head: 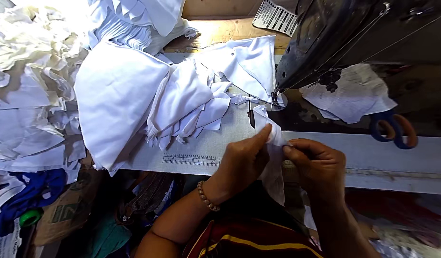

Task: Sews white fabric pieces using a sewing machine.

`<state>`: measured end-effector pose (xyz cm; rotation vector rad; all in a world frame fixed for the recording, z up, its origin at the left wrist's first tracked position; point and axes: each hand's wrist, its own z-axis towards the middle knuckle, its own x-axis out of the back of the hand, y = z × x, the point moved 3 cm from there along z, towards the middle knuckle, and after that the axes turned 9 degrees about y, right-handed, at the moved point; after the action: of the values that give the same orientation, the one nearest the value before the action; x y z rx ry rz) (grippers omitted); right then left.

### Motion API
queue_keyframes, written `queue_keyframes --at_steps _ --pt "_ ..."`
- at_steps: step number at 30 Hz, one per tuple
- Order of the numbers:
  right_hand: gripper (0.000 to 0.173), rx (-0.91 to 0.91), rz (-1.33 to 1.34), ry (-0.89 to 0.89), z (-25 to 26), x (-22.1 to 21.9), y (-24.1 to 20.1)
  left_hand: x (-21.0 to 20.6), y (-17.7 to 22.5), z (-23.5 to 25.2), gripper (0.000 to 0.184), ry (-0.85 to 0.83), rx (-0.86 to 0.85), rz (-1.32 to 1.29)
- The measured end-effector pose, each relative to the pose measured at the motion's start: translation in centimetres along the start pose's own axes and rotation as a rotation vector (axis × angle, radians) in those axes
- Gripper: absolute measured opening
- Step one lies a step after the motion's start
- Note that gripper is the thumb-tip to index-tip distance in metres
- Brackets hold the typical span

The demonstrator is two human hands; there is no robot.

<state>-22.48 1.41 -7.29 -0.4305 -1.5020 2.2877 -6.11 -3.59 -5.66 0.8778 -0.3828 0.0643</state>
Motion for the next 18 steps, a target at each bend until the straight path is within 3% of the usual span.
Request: queue_keyframes --at_steps 7,9,11,12,14,16,18 --pt "0.02 -0.216 0.236 0.092 2.7 5.7 -2.4 5.6 0.1 2.4 0.04 0.129 0.329 -0.293" --pt "0.028 -0.286 0.139 0.122 3.1 7.0 -2.2 5.5 -0.6 2.6 0.04 0.121 0.407 -0.289" --pt "0.02 -0.33 -0.13 0.151 3.1 8.0 -0.7 4.6 -2.2 2.2 0.041 0.045 0.457 -0.151" --pt "0.008 -0.295 -0.388 0.151 3.0 8.4 -0.1 4.1 -2.9 1.9 0.042 0.002 0.437 0.009" --pt "0.035 -0.068 -0.805 0.079 2.7 8.1 -0.3 3.2 -3.0 1.2 0.041 -0.023 0.23 0.385" --pt "0.043 0.28 -0.929 0.008 2.5 6.0 -1.5 2.1 -1.5 0.9 0.038 -0.022 -0.011 0.556" --pt "0.048 0.49 -0.892 -0.152 2.0 2.9 -1.5 0.2 -0.6 0.5 0.038 -0.16 -0.173 0.61"
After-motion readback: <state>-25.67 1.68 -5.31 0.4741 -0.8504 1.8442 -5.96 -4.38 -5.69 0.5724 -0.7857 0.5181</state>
